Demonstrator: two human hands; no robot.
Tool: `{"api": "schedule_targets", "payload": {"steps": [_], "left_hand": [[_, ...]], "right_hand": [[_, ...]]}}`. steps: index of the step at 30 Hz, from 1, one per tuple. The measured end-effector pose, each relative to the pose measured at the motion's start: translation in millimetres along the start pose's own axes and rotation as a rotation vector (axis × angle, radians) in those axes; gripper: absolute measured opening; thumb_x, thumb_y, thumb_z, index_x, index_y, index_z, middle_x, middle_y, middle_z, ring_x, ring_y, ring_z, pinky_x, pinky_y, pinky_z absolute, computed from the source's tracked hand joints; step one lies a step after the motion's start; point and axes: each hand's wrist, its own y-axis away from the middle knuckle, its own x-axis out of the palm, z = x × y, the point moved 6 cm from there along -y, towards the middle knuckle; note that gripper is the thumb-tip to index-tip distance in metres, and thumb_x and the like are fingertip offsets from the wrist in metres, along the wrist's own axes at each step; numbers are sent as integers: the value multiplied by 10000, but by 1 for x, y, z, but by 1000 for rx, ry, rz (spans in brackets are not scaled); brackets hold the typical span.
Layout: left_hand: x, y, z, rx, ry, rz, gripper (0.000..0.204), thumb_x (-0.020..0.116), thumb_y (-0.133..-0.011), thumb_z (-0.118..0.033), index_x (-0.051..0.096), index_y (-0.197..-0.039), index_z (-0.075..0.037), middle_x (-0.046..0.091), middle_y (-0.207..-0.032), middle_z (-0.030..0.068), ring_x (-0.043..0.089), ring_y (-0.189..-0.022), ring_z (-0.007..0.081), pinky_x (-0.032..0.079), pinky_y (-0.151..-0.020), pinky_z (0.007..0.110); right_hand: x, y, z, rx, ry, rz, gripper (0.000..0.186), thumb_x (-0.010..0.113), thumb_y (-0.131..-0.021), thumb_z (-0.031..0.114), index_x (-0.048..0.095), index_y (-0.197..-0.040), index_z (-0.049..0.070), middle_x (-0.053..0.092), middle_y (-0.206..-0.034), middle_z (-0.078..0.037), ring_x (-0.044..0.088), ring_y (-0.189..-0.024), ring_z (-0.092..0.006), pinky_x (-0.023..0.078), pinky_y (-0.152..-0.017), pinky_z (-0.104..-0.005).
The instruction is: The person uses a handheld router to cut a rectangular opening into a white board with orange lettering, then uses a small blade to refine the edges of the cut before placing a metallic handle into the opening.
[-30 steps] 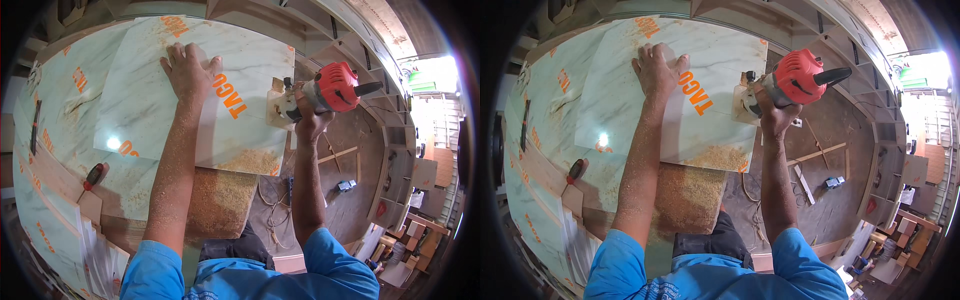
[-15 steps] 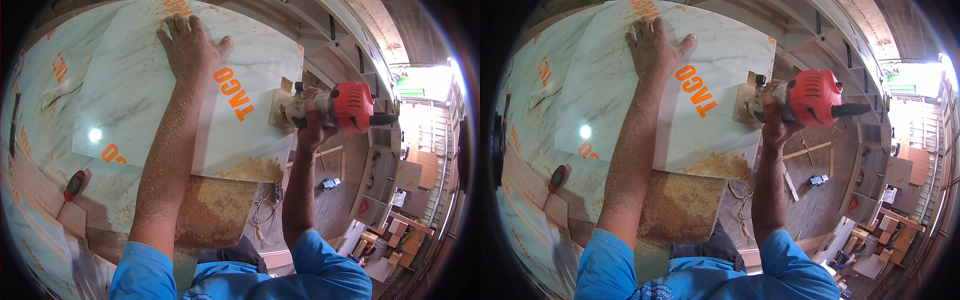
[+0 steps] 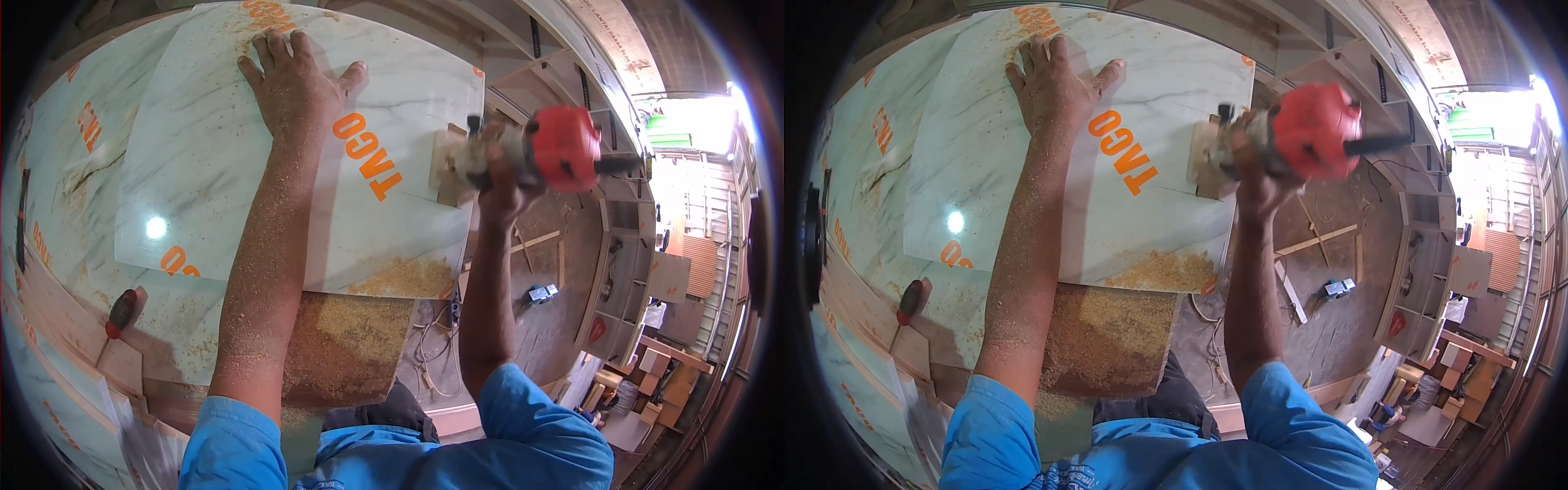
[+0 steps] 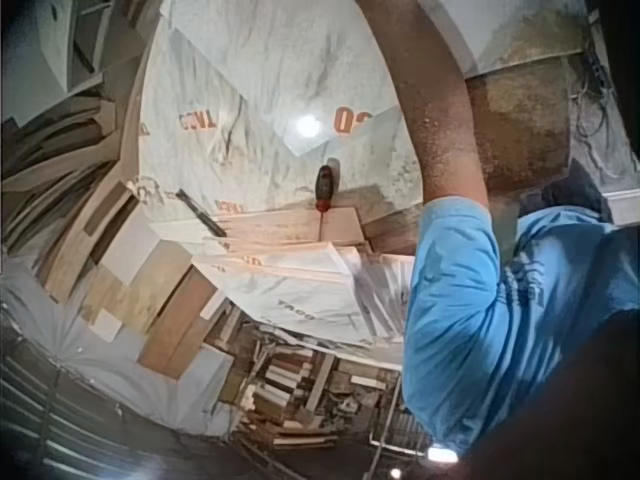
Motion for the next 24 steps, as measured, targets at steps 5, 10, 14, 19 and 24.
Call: {"api": "schedule_targets", "payload": {"steps": [5, 10, 14, 19, 24], "left_hand": [[2, -1, 1, 24, 37, -55, 911, 657, -807, -716, 525, -1400, -38, 460, -1468, 194, 322, -1467, 317, 164, -1234, 567], [2, 1, 3, 34, 85, -62, 884, 673, -802, -704, 548, -1365, -34, 480, -1444, 192, 327, -1462, 320, 174, -1227, 570], [0, 0, 2, 16, 27, -47, 932, 675, -785, -765, 528, -1395, -75, 485, -1466, 150, 371, -1440, 272, 214, -1210, 563], [1, -2, 1, 9, -7, -41, 930, 675, -788, -767, 526, -1394, -78, 480, -1467, 152, 373, -1437, 272, 208, -1215, 569], [1, 0, 1, 18, 3, -46, 935, 674, -785, -777, 525, -1397, -86, 480, -1465, 156, 378, -1436, 271, 198, -1226, 573]], "right_hand": [[12, 22, 16, -70, -69, 116, 428, 793, -715, 52, 636, -1103, -40, 710, -931, -97, 696, -868, -185, 569, -850, -364], [22, -35, -18, -30, 17, 10, 411, 806, -713, 47, 673, -1091, -41, 729, -981, -96, 701, -853, -184, 560, -862, -333], [15, -19, -6, -30, 90, 43, 371, 809, -724, 84, 686, -1055, -31, 725, -957, -69, 695, -846, -176, 562, -835, -331], [12, 32, 17, -7, -126, 99, 317, 790, -750, 88, 702, -1025, -42, 729, -955, -100, 703, -837, -205, 571, -832, -361], [21, -10, -3, -26, 75, 33, 280, 793, -752, 63, 696, -1001, -20, 729, -962, -85, 698, -873, -188, 568, -817, -339]]}}
